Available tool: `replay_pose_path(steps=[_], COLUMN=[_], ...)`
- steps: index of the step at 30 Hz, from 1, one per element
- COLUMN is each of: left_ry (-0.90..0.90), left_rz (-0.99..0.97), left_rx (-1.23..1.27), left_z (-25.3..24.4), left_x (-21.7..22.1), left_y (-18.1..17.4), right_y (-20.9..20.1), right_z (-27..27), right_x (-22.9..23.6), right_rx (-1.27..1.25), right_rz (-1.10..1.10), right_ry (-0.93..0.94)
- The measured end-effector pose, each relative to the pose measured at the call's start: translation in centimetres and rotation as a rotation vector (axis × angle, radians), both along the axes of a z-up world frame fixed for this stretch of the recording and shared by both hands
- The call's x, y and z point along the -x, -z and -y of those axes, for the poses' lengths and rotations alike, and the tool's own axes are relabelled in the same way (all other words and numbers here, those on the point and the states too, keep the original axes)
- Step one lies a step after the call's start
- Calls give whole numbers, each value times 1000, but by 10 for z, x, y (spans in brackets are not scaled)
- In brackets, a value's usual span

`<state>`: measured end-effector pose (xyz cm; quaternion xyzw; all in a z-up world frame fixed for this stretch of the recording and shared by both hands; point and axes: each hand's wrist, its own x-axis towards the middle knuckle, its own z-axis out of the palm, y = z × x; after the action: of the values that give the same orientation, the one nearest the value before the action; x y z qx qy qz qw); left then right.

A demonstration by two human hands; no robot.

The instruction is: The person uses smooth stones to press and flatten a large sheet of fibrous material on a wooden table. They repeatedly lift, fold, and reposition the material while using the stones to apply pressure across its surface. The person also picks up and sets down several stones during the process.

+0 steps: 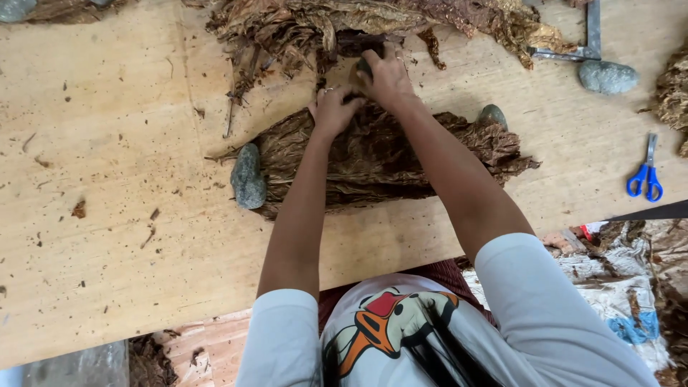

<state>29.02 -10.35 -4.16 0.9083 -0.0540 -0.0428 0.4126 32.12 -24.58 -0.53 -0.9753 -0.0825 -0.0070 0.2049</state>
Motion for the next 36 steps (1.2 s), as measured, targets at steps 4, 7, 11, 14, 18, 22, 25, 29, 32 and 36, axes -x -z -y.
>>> replay_pose_path(steps=[4,7,11,14,18,22,25,29,32,36], left_ry=[-37,48,20,-15,64,70,76,139,104,71], left_rz=[68,147,116,208,425,440,329,204,293,470], left_rx=[-47,126,182,173,235,202,195,325,398,197], left_z=[3,2,3,-4,-10,-12,-17,-21,-18,-22], left_x=[-6,-15,-32,-39,-39,-37,-39,-44,-45,-42], left_y=[-13,-17,-17,-20,-24,-37,-44,-45,-46,-48], right_y=[-24,-22,8,33,48,43,42,36,25,15], right_z=[6,4,-5,-8,-15,-4,2,0,-15,-25], right_x=[23,48,78,80,68,62,56,47,47,37], right_rx=[-304,-574,-555,-359,7,14,-210,-350,-141,175], right_rz=[14,277,345,329,260,216,192,149,99,-2], right_ry=[67,67,-15,-37,-22,-108,-86,27,44,65])
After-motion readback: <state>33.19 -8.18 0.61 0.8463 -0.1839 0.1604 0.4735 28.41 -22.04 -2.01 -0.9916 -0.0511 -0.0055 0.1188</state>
